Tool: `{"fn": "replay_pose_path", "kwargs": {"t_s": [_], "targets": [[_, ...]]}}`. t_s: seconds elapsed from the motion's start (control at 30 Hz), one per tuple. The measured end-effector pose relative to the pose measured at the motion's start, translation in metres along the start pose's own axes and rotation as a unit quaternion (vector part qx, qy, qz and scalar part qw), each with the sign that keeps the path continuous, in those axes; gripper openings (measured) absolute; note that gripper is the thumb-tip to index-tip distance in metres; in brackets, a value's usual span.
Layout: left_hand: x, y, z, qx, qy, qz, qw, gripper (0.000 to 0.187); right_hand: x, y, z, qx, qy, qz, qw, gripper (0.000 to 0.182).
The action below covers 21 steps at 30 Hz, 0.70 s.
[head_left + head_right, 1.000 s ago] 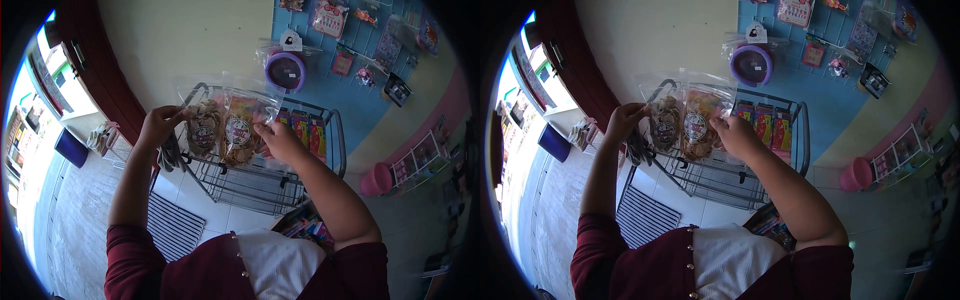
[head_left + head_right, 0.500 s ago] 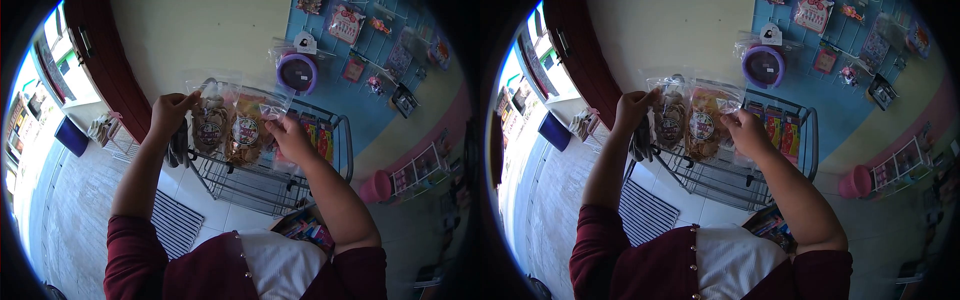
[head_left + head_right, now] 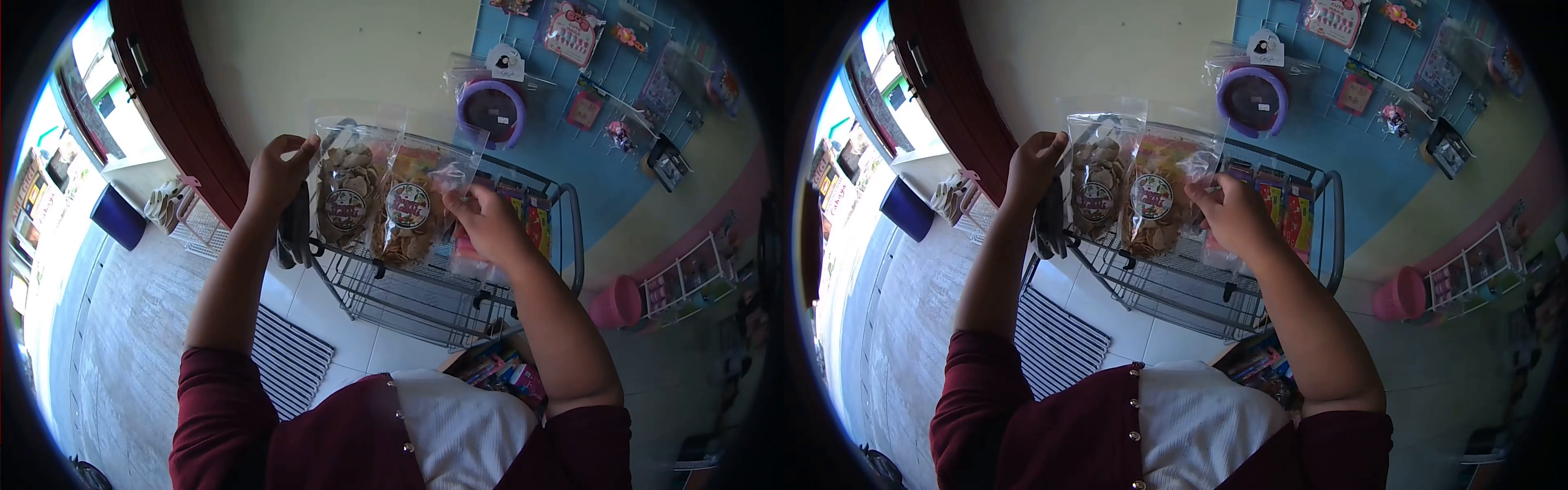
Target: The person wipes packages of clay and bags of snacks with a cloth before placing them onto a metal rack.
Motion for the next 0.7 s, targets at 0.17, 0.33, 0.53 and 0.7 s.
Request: {"fn": "replay_pose_path", "kwargs": {"t_s": [0.17,0.33,0.53,0.7], "targets": [[-0.013,0.022,0.024,-0.032,0.136,0.026,0.99,0.069,-0.054,0.082,0.017,-0.066,0.041,-0.093,0.993,0.048],[0.012,0.068,0.032,-0.012,0.182,0.102,0.978,0.052,-0.129,0.168,-0.04,-0.137,0.269,-0.42,0.856,0.046],[0.028,0.083,0.062,-0.043,0.228,0.02,0.972,0.046,-0.097,0.152,-0.128,0.016,-0.046,-0.259,0.965,0.044],[0.02,0.08,0.061,-0.008,0.098,0.012,0.995,0.047,-0.083,0.147,-0.136,0.018,-0.096,-0.306,0.947,0.039]]}}
Point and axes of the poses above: each hand's wrist, its own y-axis away from the middle knuckle, its own x-axis out of the palm, z = x × y, the point moved 9 cm from there along -y, towards the middle knuckle, and after that the axes turned 11 degrees about x, right-handed, at the moved point
